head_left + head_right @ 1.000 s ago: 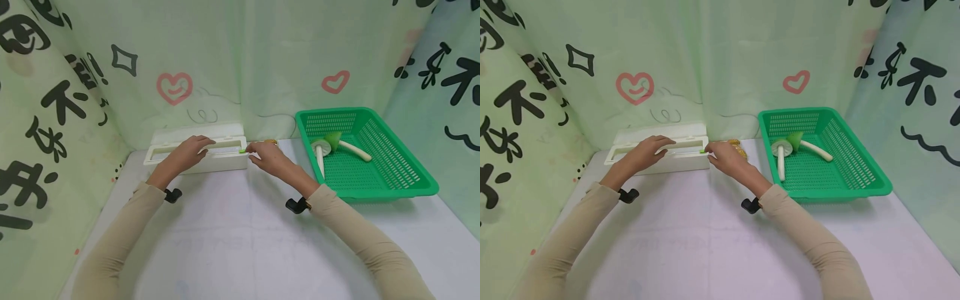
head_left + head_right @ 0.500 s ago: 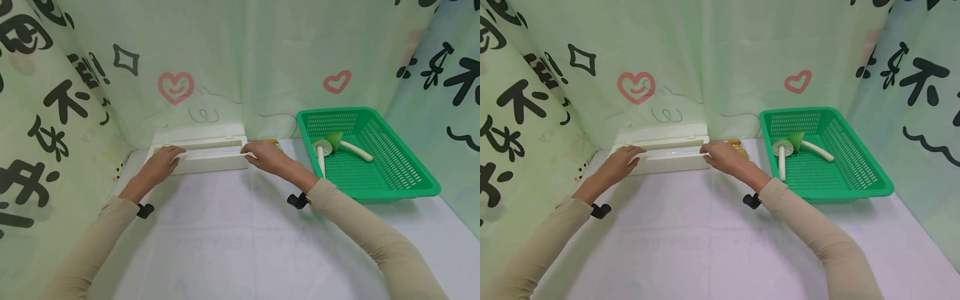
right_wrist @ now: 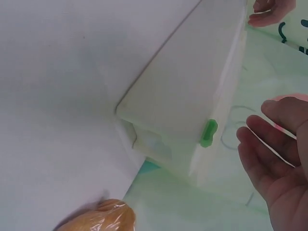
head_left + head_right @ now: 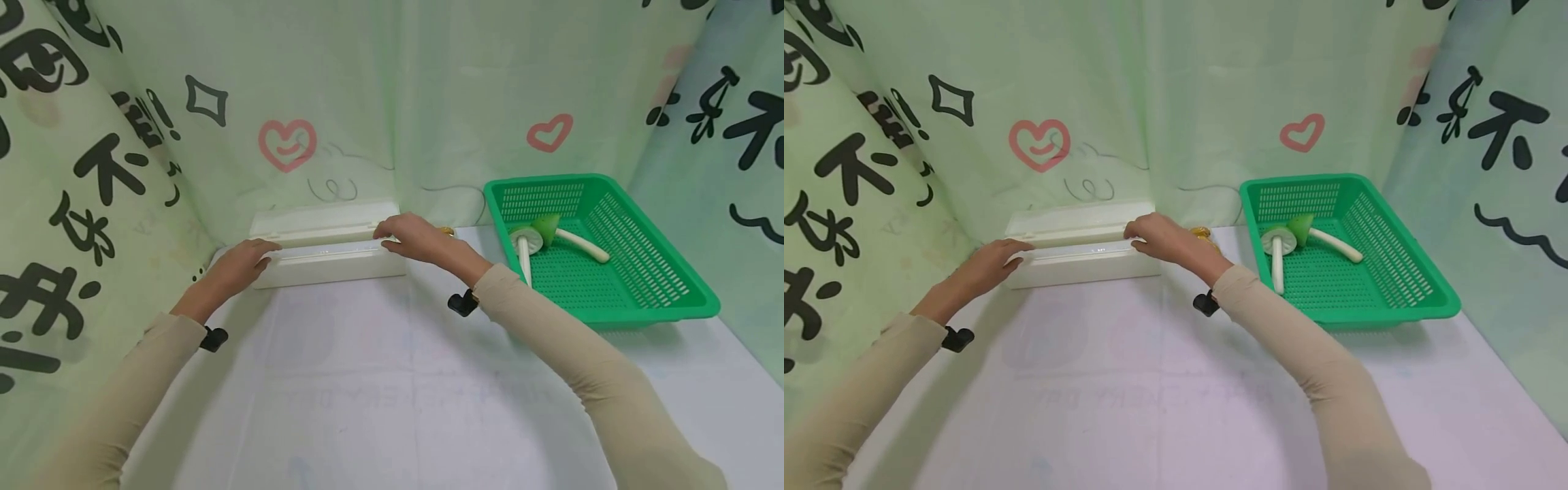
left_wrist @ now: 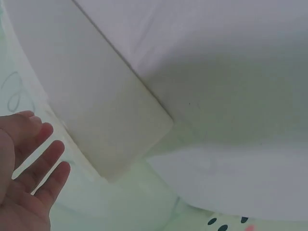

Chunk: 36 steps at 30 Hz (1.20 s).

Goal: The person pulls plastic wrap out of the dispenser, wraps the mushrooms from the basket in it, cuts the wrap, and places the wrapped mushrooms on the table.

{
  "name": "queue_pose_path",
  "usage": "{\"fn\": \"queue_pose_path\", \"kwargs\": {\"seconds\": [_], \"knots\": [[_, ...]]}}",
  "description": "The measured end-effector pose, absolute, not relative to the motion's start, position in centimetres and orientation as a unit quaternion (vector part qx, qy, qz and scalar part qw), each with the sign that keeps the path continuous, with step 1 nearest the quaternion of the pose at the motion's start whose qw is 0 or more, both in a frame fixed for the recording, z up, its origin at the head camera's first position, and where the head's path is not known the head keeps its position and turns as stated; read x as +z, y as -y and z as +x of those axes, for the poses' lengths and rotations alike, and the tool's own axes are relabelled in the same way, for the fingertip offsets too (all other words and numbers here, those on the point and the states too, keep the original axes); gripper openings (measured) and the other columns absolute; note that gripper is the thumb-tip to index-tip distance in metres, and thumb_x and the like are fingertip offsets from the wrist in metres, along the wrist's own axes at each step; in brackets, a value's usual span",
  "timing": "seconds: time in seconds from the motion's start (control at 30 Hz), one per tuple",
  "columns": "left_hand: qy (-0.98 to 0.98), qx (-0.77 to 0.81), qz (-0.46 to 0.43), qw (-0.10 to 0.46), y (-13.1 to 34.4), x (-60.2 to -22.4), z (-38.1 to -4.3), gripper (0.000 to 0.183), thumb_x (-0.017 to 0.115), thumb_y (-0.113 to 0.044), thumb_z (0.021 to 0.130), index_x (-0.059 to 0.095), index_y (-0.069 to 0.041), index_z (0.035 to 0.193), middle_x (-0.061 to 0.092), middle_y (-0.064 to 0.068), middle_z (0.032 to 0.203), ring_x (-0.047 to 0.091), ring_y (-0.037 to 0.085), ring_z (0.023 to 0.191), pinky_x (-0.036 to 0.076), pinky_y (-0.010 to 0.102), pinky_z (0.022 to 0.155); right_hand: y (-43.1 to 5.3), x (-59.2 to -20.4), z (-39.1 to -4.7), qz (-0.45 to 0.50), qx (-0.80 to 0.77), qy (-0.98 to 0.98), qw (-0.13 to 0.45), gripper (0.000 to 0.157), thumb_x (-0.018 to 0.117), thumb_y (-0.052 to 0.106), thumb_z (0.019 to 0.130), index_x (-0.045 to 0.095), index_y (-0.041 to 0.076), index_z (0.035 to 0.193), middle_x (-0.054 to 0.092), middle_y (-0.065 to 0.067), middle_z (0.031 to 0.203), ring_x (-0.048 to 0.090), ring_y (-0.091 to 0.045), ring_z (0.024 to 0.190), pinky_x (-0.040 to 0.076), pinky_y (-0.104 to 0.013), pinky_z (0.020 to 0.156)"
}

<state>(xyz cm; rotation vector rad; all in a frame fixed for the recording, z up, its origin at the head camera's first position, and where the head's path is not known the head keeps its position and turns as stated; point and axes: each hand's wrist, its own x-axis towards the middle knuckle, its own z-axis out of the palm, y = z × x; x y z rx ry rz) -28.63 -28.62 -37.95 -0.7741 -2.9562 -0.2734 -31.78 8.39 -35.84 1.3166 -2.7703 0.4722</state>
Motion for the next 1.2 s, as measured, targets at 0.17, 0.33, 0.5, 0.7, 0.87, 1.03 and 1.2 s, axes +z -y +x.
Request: {"fn": "queue_pose_path", "kwargs": {"seconds": [0.17,0.33,0.5,0.7,0.87,1.03,1.2], "knots": [[0.959,-0.075,-0.27,0.031,29.1,-37.6,-29.4,0.034,0.061,0.007,0.097,0.06,0.007,0.131,0.063,0.029,0.129,0.059,0.046,0.12,0.051,0.055,0.096,-7.3,-35.1,-33.0,0.444,0.137,0.885,-0.008,0.025,0.064,0.005,0.099,0.07,-0.002,0.122,0.071,-0.016,0.122,0.066,-0.03,0.114,0.053,-0.039,0.098],[0.956,-0.059,-0.286,0.019,29.8,-37.6,-29.9,0.031,0.06,0.009,0.096,0.061,0.009,0.127,0.064,0.029,0.127,0.059,0.046,0.119,0.05,0.055,0.099,-6.4,-35.1,-34.0,0.437,0.113,0.891,-0.046,0.027,0.067,0.005,0.098,0.069,-0.002,0.124,0.071,-0.015,0.121,0.065,-0.029,0.114,0.053,-0.038,0.098],[0.956,-0.065,-0.287,0.011,30.0,-37.7,-30.1,0.03,0.059,0.009,0.096,0.062,0.009,0.126,0.064,0.029,0.126,0.059,0.046,0.119,0.05,0.055,0.099,-6.1,-35.9,-34.8,0.435,0.083,0.895,-0.054,0.022,0.067,0.005,0.098,0.072,-0.001,0.118,0.073,-0.013,0.116,0.067,-0.026,0.108,0.054,-0.037,0.095],[0.955,-0.072,-0.285,0.027,30.1,-38.0,-30.7,0.021,0.064,0.009,0.093,0.069,0.007,0.114,0.07,0.025,0.114,0.066,0.042,0.107,0.054,0.052,0.09,-5.9,-36.7,-35.0,0.418,0.085,0.904,-0.035,0.015,0.064,0.002,0.098,0.076,0.0,0.108,0.074,-0.012,0.105,0.063,-0.022,0.092,0.055,-0.035,0.089],[0.96,-0.077,-0.267,0.032,30.0,-37.9,-30.9,0.013,0.065,0.006,0.094,0.071,0.004,0.105,0.073,0.02,0.102,0.069,0.033,0.091,0.057,0.048,0.08,-5.9,-37.0,-35.0,0.403,0.102,0.909,-0.017,0.014,0.064,0.002,0.099,0.077,0.001,0.104,0.075,-0.011,0.102,0.062,-0.019,0.087,0.056,-0.033,0.087],[0.964,-0.089,-0.25,0.028,30.0,-38.0,-31.0,0.011,0.065,0.003,0.096,0.07,0.004,0.105,0.072,0.02,0.103,0.068,0.034,0.094,0.056,0.049,0.082,-5.7,-37.0,-35.1,0.393,0.111,0.913,-0.003,0.012,0.063,0.003,0.1,0.075,0.002,0.101,0.074,-0.01,0.099,0.059,-0.019,0.084,0.054,-0.032,0.083],[0.962,-0.106,-0.25,0.003,29.8,-38.3,-31.3,0.021,0.065,-0.003,0.098,0.066,0.004,0.118,0.067,0.022,0.117,0.064,0.039,0.109,0.054,0.052,0.09,-5.8,-37.1,-35.3,0.377,0.127,0.918,0.008,0.015,0.061,0.002,0.1,0.075,0.0,0.104,0.075,-0.012,0.104,0.067,-0.023,0.092,0.056,-0.034,0.086]]}}
